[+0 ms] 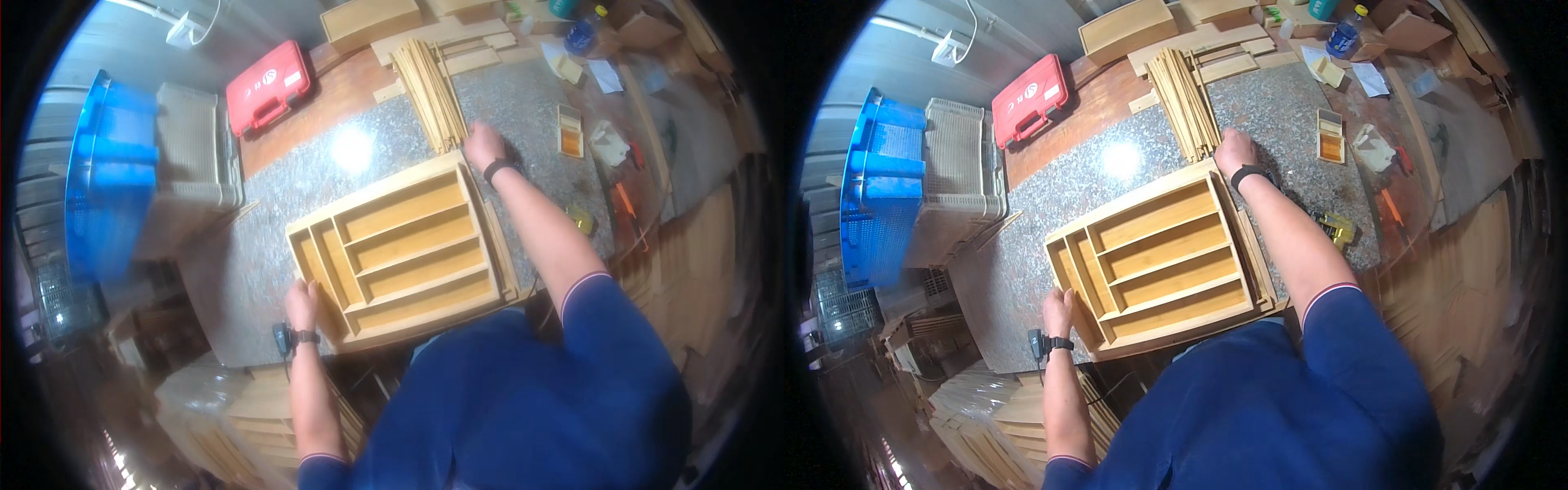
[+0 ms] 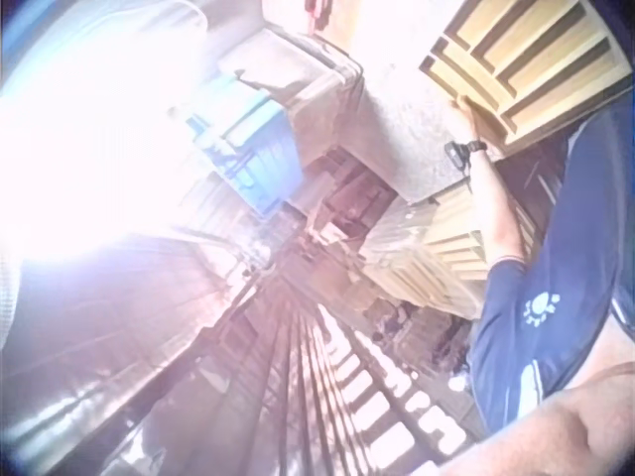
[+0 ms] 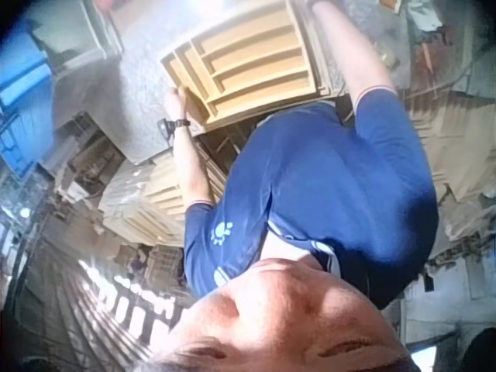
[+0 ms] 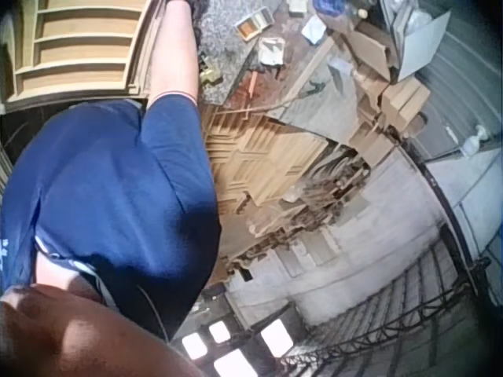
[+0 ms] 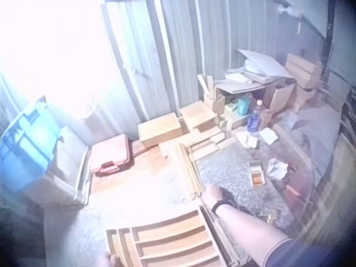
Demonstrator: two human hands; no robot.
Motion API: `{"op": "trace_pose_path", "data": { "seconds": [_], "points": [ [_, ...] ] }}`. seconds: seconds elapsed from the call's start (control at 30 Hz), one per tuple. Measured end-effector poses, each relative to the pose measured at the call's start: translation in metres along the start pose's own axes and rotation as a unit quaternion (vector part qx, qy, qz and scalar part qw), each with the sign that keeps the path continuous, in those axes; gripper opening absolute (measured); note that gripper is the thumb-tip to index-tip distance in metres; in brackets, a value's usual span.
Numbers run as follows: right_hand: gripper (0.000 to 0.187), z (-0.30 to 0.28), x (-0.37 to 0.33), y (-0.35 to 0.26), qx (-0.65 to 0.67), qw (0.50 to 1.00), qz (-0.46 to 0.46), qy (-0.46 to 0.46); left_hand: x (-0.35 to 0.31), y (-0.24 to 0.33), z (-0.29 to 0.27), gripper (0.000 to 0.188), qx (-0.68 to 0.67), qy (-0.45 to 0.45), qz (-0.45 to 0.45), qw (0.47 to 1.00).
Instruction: Assembling a wooden tray organizer by inserting dividers and securing them with a pneumatic nail gun.
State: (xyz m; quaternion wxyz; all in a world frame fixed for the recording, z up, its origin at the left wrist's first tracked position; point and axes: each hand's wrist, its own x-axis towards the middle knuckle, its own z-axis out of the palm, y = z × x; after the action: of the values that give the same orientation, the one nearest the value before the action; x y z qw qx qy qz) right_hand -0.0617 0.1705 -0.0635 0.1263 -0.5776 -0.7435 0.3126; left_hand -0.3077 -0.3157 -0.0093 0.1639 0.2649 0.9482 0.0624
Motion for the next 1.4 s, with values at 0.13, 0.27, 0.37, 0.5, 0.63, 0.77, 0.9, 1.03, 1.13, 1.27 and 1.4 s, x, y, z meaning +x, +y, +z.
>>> {"op": "trace_pose_path", "data": {
  "seconds": [0.13,0.27,0.37,0.5,0.63,0.77,0.9,1.03,1.13,1.27,1.4],
  "points": [
    [0.022,0.004,0.003,-0.002,-0.013,1.000,-0.004,0.000,-0.010,-0.001,0.013,0.035,-0.013,-0.002,-0.005,1.000],
    [0.022,0.006,0.010,-0.003,-0.003,1.000,0.005,-0.009,-0.003,-0.002,0.012,0.037,-0.079,0.017,0.011,0.997],
    [0.021,-0.002,0.014,0.005,0.016,1.000,0.015,-0.010,-0.006,0.005,0.015,0.038,-0.055,-0.014,-0.010,0.998],
    [0.020,-0.006,0.024,0.012,-0.011,1.000,-0.005,-0.023,-0.008,0.019,0.006,0.038,0.031,-0.087,-0.048,0.995],
    [0.020,-0.031,0.010,0.002,0.007,0.998,0.055,-0.031,-0.010,0.051,-0.015,0.046,0.029,0.084,-0.044,0.995],
    [0.018,-0.059,-0.011,0.052,0.090,0.991,0.093,-0.047,0.014,0.167,-0.064,0.044,-0.072,0.098,0.114,0.986],
    [0.020,-0.065,-0.128,0.096,0.284,0.952,0.091,-0.075,0.041,0.268,-0.052,0.037,-0.239,0.000,0.221,0.946],
    [0.024,-0.098,-0.228,0.101,0.304,0.945,0.094,-0.082,0.060,0.377,-0.014,0.056,-0.173,-0.044,0.304,0.936],
    [0.022,-0.102,-0.262,0.109,0.294,0.952,0.074,-0.050,0.071,0.423,0.024,0.063,-0.141,-0.066,0.297,0.942],
    [0.018,-0.118,-0.271,0.121,0.227,0.973,0.030,0.012,0.066,0.457,0.055,0.060,-0.299,-0.194,0.248,0.901],
    [0.014,-0.109,-0.277,0.129,0.187,0.982,0.006,0.036,0.058,0.460,0.063,0.052,-0.325,-0.192,0.262,0.888]
  ]
}}
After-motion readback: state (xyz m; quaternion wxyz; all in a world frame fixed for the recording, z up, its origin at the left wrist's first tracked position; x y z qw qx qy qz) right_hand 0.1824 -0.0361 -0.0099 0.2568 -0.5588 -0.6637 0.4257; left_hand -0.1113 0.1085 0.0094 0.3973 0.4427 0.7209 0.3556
